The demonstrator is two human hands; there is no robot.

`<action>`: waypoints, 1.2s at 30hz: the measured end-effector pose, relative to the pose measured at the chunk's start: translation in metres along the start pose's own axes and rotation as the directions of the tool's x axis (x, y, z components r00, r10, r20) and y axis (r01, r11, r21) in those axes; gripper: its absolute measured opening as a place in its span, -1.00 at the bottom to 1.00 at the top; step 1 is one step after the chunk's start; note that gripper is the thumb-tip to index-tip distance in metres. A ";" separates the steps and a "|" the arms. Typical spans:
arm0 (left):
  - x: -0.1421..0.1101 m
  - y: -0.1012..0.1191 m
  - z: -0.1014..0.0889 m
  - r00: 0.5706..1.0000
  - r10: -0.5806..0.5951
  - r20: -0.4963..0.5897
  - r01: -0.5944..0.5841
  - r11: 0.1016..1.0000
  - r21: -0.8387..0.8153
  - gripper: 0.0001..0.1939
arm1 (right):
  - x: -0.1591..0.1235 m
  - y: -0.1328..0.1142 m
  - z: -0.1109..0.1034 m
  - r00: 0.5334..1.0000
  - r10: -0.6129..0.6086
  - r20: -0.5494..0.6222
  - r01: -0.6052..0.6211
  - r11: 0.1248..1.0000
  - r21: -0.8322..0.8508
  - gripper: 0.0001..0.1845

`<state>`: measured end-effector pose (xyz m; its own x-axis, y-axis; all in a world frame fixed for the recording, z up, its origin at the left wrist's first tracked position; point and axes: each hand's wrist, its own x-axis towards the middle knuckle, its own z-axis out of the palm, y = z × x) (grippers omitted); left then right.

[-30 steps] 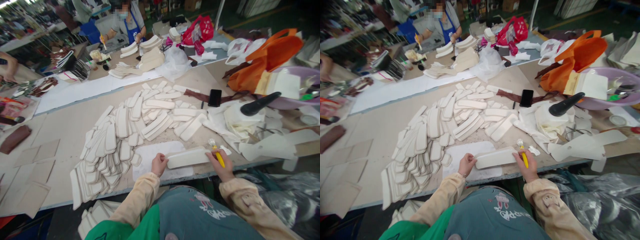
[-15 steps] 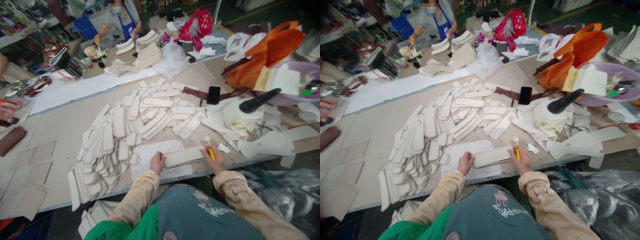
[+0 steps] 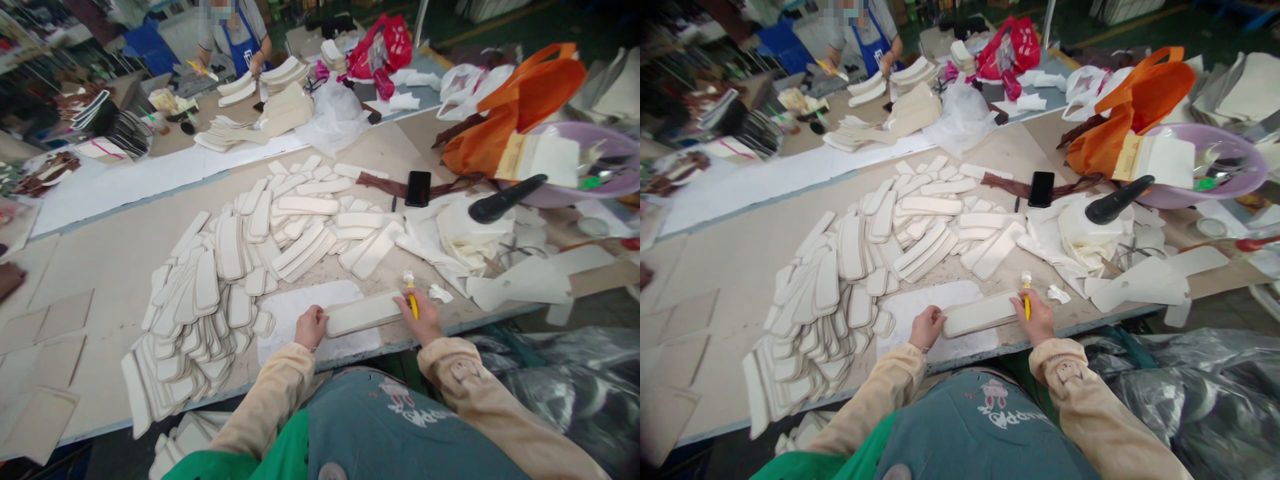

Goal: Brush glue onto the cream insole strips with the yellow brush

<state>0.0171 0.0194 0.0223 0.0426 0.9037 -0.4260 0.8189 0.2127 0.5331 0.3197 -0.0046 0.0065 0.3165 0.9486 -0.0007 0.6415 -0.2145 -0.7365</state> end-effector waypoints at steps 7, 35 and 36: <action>0.002 -0.001 0.000 0.997 0.081 0.012 -0.082 0.993 0.082 -0.80 | 0.004 0.000 0.003 1.000 0.021 0.005 -0.021 0.999 -0.037 -0.73; 0.010 -0.009 0.002 0.965 0.261 0.009 -0.259 0.950 0.172 -0.76 | -0.025 -0.005 0.037 0.739 -0.616 0.275 0.659 0.746 -0.101 -0.88; 0.010 -0.009 0.002 0.965 0.261 0.009 -0.258 0.951 0.172 -0.76 | -0.022 0.004 0.031 0.765 -0.592 0.254 0.634 0.762 -0.132 -0.87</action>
<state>0.0117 0.0256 0.0119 0.2595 0.9247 -0.2785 0.8660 -0.0951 0.4910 0.2935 -0.0188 -0.0171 -0.3152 0.9115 0.2642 0.7815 0.4073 -0.4726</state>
